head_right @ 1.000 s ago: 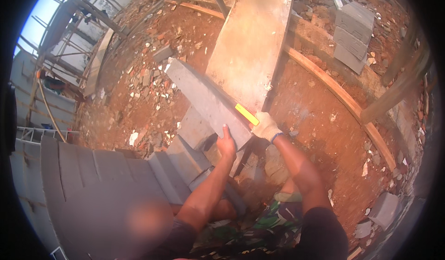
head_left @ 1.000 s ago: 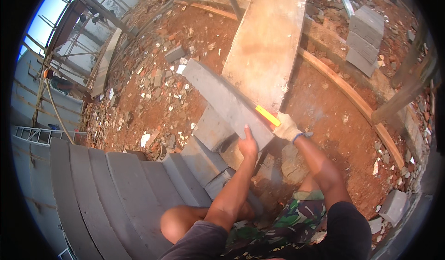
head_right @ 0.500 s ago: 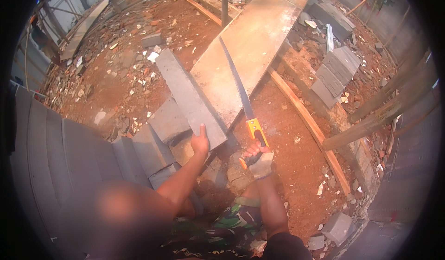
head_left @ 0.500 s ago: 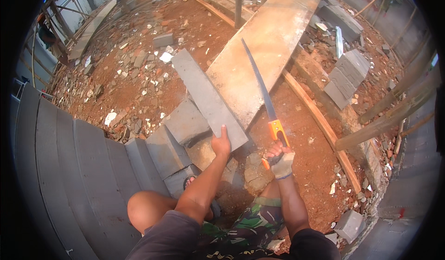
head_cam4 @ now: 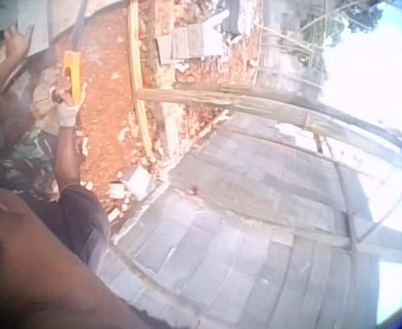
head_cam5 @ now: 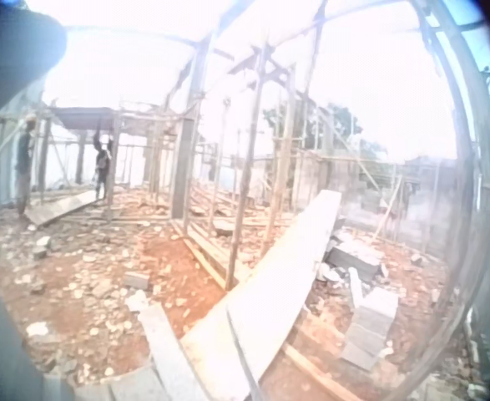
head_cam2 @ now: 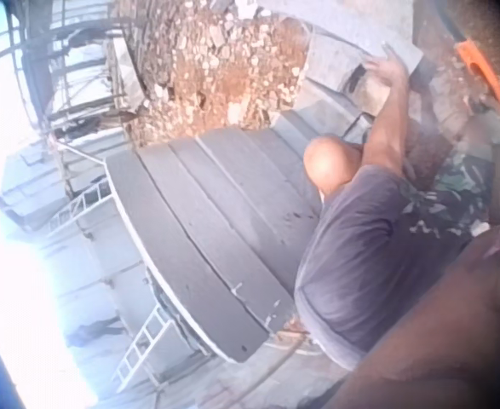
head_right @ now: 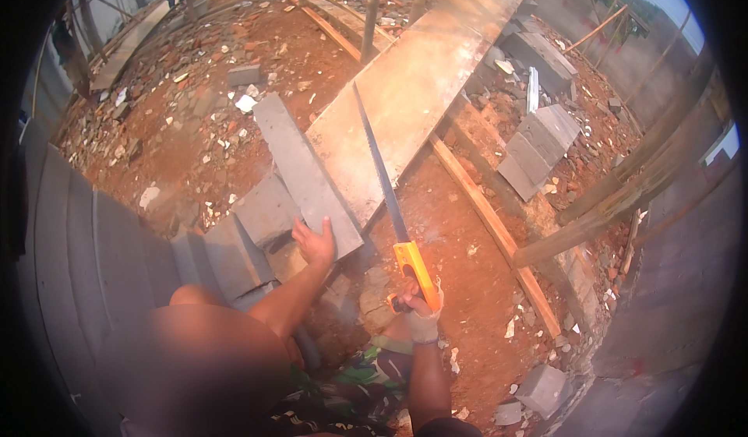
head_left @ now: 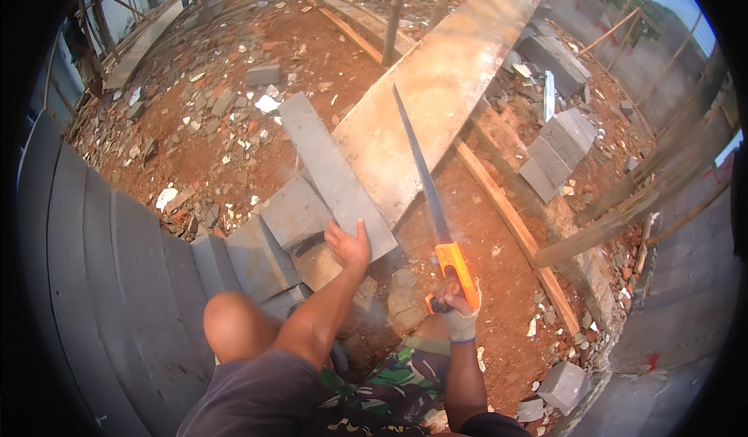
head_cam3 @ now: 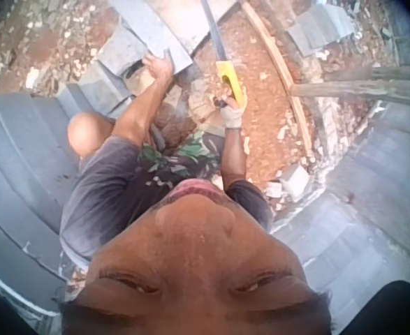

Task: The person uses a hand saw to cut a large concrete slab into smaller pieces. They position the slab on a wooden plank, saw along a marked line, and then separate the cut sections. The person repeats this process on another slab, adjusting positions as needed.

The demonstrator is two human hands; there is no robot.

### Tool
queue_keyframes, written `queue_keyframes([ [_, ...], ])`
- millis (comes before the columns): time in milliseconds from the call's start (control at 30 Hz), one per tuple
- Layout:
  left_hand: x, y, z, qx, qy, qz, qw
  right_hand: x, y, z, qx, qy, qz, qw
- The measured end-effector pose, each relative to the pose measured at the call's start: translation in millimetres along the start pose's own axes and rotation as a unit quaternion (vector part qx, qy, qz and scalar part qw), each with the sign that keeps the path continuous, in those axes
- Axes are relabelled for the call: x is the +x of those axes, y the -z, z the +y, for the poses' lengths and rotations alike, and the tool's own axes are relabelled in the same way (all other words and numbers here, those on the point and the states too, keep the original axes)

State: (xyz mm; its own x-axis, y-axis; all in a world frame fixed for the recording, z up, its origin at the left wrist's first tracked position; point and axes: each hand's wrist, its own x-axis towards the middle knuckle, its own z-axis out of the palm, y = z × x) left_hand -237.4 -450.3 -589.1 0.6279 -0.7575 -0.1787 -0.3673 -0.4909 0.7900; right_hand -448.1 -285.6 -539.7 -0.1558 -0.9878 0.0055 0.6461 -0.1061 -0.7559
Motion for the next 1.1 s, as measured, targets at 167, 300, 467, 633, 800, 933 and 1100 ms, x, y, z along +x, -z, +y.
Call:
queue_keyframes([
  [167, 19, 5, 8, 0.224, -0.286, -0.021, 0.931, -16, -21, -1, 0.005, -0.046, 0.022, 0.999],
  [300, 28, 15, 14, 0.261, -0.329, -0.159, 0.893, -21, -28, -1, -0.028, -0.039, 0.044, 0.998],
  [467, 24, 17, 9, 0.213, -0.289, -0.1, 0.928, -24, -26, 2, -0.04, -0.042, 0.078, 0.995],
  [633, 13, 11, 12, 0.132, -0.237, -0.068, 0.96, -23, -30, 6, -0.177, 0.007, 0.086, 0.98],
  [800, 28, 28, 97, -0.045, -0.06, -0.083, 0.994, -28, -48, 3, -0.141, -0.06, 0.083, 0.985],
  [933, 62, 60, 186, -0.425, 0.126, -0.396, 0.804, -32, -47, 2, 0.071, -0.07, 0.043, 0.994],
  [1100, 102, 123, 212, -0.475, -0.046, -0.439, 0.761, -46, -76, -21, 0.145, -0.077, -0.031, 0.986],
])
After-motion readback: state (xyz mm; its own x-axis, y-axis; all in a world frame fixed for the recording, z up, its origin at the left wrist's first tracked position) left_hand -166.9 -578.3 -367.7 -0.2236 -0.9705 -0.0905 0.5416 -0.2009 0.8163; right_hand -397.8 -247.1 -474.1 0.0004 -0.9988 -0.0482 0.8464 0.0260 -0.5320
